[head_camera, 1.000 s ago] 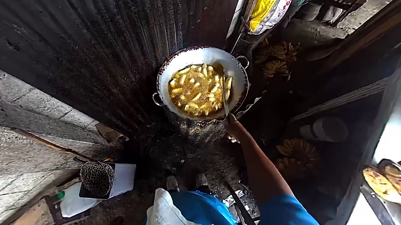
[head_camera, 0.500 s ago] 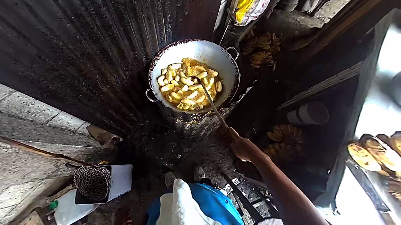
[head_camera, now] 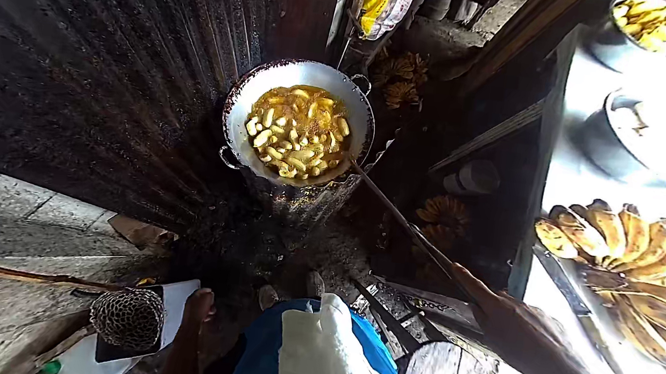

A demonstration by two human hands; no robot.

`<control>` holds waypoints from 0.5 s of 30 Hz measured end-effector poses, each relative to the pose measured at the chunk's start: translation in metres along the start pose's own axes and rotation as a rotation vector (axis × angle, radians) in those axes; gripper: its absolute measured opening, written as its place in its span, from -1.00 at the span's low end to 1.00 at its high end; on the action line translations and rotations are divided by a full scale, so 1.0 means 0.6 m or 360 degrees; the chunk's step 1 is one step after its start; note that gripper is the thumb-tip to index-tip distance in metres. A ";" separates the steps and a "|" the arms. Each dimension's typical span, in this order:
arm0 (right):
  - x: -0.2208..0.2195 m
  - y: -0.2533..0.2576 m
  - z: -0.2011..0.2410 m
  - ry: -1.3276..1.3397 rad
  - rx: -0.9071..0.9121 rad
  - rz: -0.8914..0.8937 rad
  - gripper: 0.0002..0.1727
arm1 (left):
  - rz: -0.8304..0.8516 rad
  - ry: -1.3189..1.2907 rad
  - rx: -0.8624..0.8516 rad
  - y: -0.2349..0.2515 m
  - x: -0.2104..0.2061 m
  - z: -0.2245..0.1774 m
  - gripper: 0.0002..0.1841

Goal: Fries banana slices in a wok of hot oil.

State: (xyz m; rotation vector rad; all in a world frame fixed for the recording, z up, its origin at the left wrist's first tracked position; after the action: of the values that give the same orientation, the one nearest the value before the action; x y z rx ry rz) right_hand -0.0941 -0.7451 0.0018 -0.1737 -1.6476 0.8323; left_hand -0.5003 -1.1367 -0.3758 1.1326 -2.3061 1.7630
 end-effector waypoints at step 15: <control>-0.087 0.338 0.240 -0.0043 -0.0006 0.0182 0.10 | -0.0055 -0.0017 0.0196 -0.075 0.031 0.133 -0.64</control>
State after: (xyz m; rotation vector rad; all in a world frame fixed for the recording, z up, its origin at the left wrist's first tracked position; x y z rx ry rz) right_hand -0.2766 -0.6851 -0.1647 -0.2622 -1.6767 0.9212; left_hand -0.4578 -1.2179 -0.3593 1.1947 -2.1966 1.9143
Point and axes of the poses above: each hand's wrist, its own y-axis towards the middle knuckle, its own x-axis out of the back of the hand, z = x × y, the point moved 5 cm from there along y, towards the middle knuckle, and after that the axes turned 9 degrees about y, right-handed, at the moved point
